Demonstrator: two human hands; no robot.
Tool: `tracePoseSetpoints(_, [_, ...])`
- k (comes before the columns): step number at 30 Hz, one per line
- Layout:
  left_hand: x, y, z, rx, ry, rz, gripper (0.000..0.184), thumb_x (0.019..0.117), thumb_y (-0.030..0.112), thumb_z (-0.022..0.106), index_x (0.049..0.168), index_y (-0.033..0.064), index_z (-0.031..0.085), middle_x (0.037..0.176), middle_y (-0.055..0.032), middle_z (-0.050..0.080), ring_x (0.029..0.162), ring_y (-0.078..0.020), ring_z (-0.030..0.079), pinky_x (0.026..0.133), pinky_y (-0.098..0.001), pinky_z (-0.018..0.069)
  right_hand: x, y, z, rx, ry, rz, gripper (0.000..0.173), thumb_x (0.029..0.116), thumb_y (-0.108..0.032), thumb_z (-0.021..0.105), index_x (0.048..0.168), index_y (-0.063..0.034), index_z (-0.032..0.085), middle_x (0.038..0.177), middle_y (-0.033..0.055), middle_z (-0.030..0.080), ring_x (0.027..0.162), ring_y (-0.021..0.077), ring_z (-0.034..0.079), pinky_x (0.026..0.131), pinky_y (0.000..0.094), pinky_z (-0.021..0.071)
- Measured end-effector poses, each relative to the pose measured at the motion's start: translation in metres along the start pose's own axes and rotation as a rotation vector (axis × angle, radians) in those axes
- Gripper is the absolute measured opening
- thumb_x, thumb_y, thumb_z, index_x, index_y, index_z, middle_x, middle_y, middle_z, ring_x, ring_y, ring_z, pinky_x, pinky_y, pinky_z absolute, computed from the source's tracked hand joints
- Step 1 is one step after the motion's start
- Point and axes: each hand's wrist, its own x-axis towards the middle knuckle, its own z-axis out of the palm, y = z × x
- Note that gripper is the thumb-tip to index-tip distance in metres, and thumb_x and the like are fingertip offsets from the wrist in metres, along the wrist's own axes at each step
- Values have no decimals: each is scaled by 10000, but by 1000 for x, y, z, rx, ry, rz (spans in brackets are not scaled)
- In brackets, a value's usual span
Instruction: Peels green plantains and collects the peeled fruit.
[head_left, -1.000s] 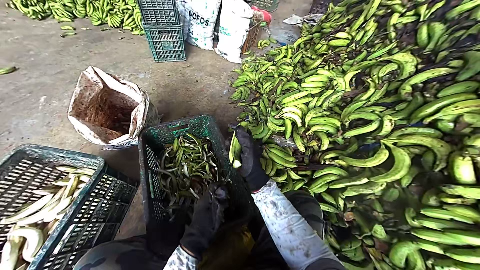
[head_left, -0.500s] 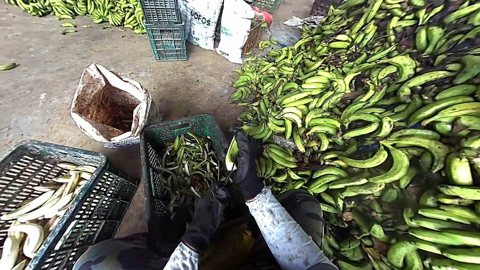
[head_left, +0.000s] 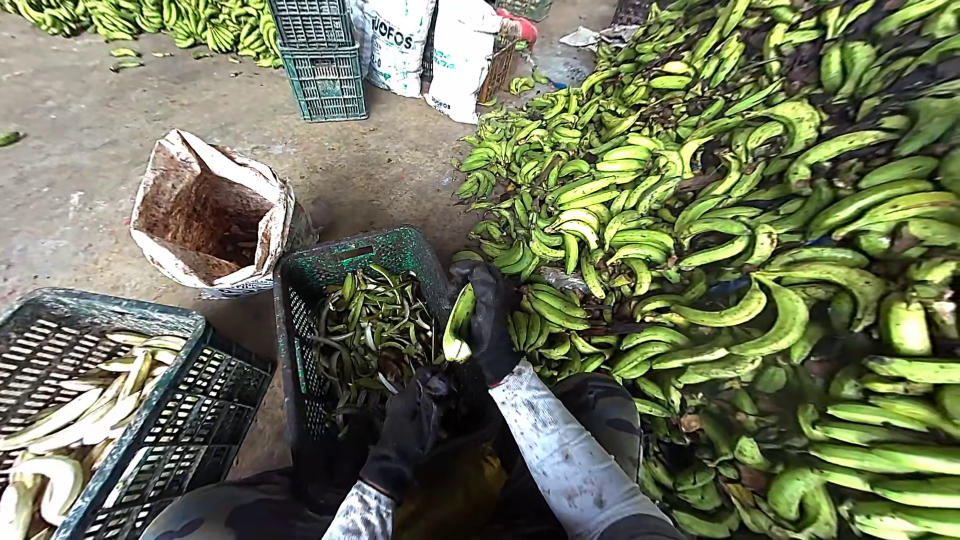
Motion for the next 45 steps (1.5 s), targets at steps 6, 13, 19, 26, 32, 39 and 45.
tracePoseSetpoints(6, [7, -13, -4, -39, -10, 0, 525, 1062, 452, 410, 1241, 5, 618, 891, 13, 645, 757, -14, 600, 724, -237, 544, -20, 4, 15, 429, -65, 468, 402, 1084, -348, 271, 918, -129, 565, 670, -5, 569, 532, 99, 562, 509, 253, 519])
tracePoseSetpoints(13, [13, -23, -9, 66, -11, -112, 411, 1058, 229, 443, 1343, -37, 573, 1123, -123, 698, 1016, -101, 668, 949, -312, 542, -52, 12, 19, 522, -39, 628, 517, 1096, -388, 189, 944, -102, 592, 731, 55, 664, 641, 169, 680, 600, 320, 596])
tracePoseSetpoints(19, [12, -22, -10, 146, -15, -174, 432, 1072, 256, 415, 1369, -23, 559, 1118, -143, 697, 1020, -157, 674, 956, -377, 538, -63, 10, 19, 558, -128, 629, 511, 1096, -299, 119, 957, -62, 550, 716, 65, 664, 637, 164, 681, 600, 300, 592])
tracePoseSetpoints(26, [24, 25, -57, 751, -137, -329, 451, 1087, 419, 374, 1386, 149, 577, 1152, -198, 697, 1072, -400, 683, 901, -623, 525, -62, -5, -11, 385, -516, 666, 422, 1054, -366, 412, 1350, -77, 495, 1112, 77, 664, 967, 151, 673, 819, 322, 591])
tracePoseSetpoints(32, [28, 46, -97, 1102, -240, -109, 434, 1052, 418, 452, 1298, 109, 633, 1169, -209, 687, 1032, -436, 687, 837, -632, 535, -68, -38, 4, -83, -871, 1012, 255, 997, -341, 510, 1079, -122, 611, 791, 29, 658, 614, 105, 620, 550, 255, 533])
tracePoseSetpoints(39, [39, 28, -210, 370, 521, -454, 497, 1107, 452, 333, 1242, 67, 616, 911, -143, 654, 802, -268, 652, 758, -475, 552, -84, -1, 41, -562, -1212, 1070, 392, 923, -343, 696, 1180, -67, 589, 871, 50, 637, 708, 140, 614, 641, 348, 538])
tracePoseSetpoints(45, [15, 34, -217, -178, 696, -228, 573, 1096, 513, 237, 1232, 97, 606, 811, -6, 586, 658, -103, 598, 668, -308, 581, 33, 13, 179, -605, -948, 851, 433, 1018, -450, 525, 1262, -97, 582, 914, 74, 665, 656, 147, 602, 559, 313, 510])
